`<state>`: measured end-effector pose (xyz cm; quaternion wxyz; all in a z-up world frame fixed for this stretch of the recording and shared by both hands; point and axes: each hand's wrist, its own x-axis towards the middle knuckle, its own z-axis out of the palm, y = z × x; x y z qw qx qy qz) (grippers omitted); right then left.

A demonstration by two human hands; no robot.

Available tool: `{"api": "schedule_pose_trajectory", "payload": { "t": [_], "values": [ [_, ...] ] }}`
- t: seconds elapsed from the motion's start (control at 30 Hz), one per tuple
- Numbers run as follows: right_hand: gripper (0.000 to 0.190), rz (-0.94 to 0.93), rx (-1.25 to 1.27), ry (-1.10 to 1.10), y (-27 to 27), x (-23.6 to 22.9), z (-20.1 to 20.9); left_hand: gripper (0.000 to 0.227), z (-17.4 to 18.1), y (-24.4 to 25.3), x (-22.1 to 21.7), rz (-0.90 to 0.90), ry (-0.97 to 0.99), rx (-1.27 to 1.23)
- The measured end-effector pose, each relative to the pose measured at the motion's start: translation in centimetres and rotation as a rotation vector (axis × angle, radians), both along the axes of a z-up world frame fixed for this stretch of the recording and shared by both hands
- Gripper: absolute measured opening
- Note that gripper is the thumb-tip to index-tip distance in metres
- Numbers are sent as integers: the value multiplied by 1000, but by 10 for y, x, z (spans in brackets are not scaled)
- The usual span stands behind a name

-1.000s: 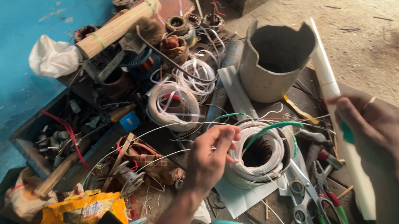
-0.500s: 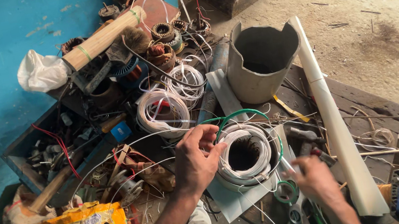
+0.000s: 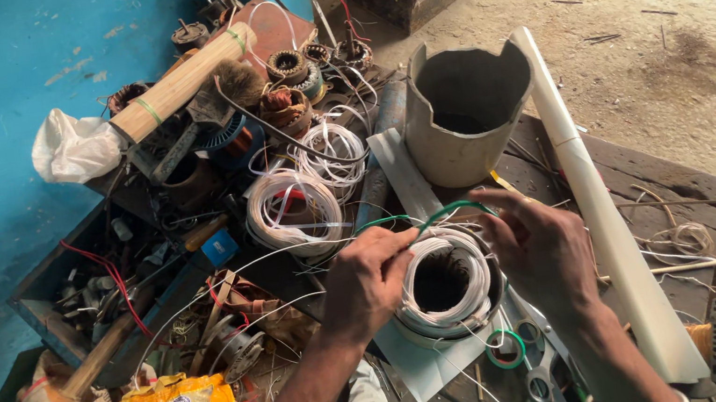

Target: The person wraps a white wire with yellow and green electrical tape. They use scissors to cut the tape and continue wrapping the wire with green tape.

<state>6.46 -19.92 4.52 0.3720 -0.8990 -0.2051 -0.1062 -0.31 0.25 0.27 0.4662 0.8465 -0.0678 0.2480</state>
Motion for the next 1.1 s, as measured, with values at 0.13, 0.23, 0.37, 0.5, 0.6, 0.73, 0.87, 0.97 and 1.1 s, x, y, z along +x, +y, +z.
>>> {"api": "schedule_pose_trajectory", "payload": {
  "t": [0.13,0.23,0.37,0.5,0.6,0.73,0.87,0.97,1.1],
  "values": [
    [31,-141,29,38,-5,-22,-7,29,6,5,4,-93,75,42],
    [29,-141,101,96,-9,-33,-12,32,8,9,4,-183,169,1],
    [27,-184,69,112,-9,-39,-15,35,10,19,-6,-221,203,7],
    [28,-201,-47,15,-9,-40,-13,31,7,13,-3,-124,184,-51],
    [27,-169,14,-74,-6,-43,-14,27,4,7,3,-54,101,-30],
    [28,-188,62,-25,-9,-43,-16,27,4,2,7,-33,174,-71],
    [33,-260,-8,105,-9,-42,-19,20,4,-2,14,-31,164,-21],
    [24,-264,61,169,-8,-39,-19,14,1,-9,23,-28,38,98],
    [24,-240,27,185,-8,-37,-19,12,0,-15,31,-2,-9,173]
  ]
}}
